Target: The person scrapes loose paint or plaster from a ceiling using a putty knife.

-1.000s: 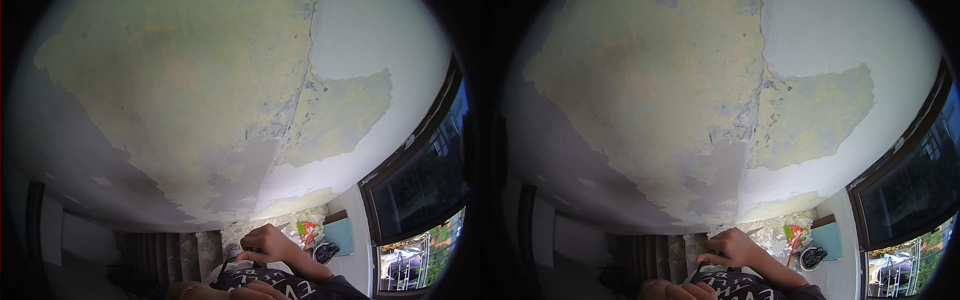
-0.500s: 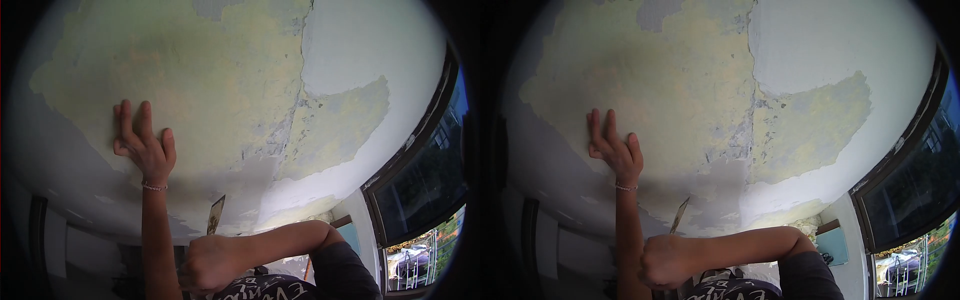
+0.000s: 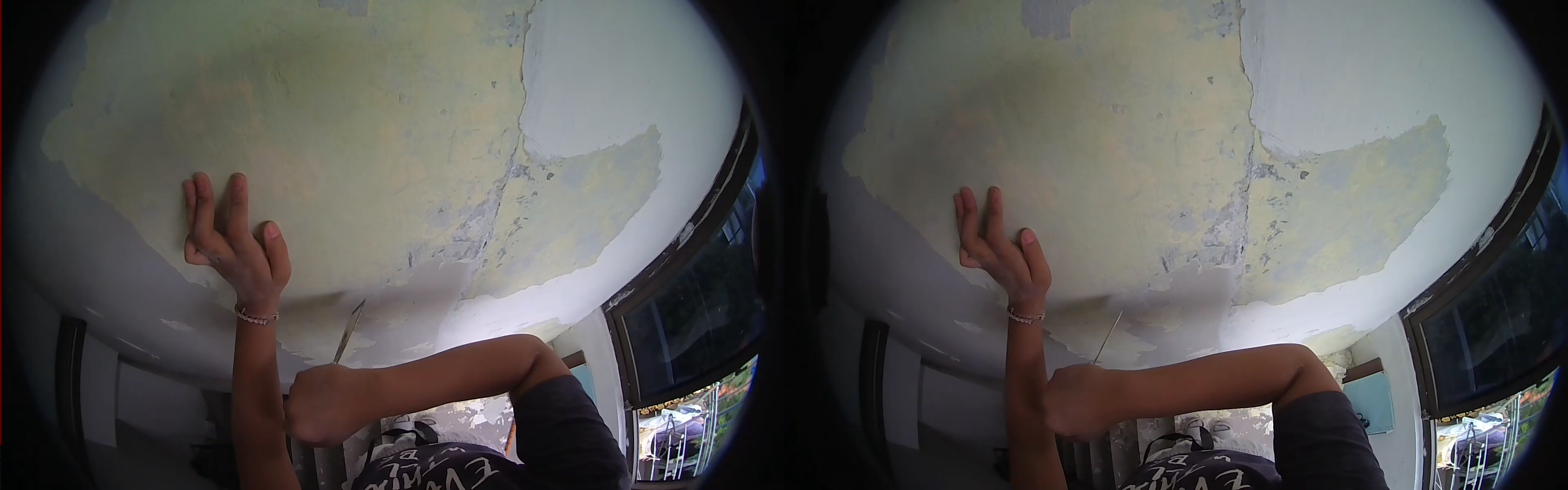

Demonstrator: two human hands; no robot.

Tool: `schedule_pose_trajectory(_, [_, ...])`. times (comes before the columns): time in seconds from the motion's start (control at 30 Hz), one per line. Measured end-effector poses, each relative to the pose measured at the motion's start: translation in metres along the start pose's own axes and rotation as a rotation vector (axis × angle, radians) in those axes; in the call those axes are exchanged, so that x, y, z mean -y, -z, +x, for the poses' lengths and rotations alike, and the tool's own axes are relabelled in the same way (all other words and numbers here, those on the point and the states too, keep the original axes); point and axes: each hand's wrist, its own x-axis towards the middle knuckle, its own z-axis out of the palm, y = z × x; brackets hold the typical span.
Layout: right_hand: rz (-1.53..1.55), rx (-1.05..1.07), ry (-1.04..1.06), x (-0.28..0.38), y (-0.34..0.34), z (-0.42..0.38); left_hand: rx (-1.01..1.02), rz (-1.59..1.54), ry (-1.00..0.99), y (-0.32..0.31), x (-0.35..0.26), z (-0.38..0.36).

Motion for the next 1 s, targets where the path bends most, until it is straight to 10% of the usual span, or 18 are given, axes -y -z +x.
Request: schedule_pose_trajectory(1.0, [0.029,-0.110,-0.183,-0.031,0.028,0.007,-0.007,0.002,-0.022,0.002,-0.001,0.000])
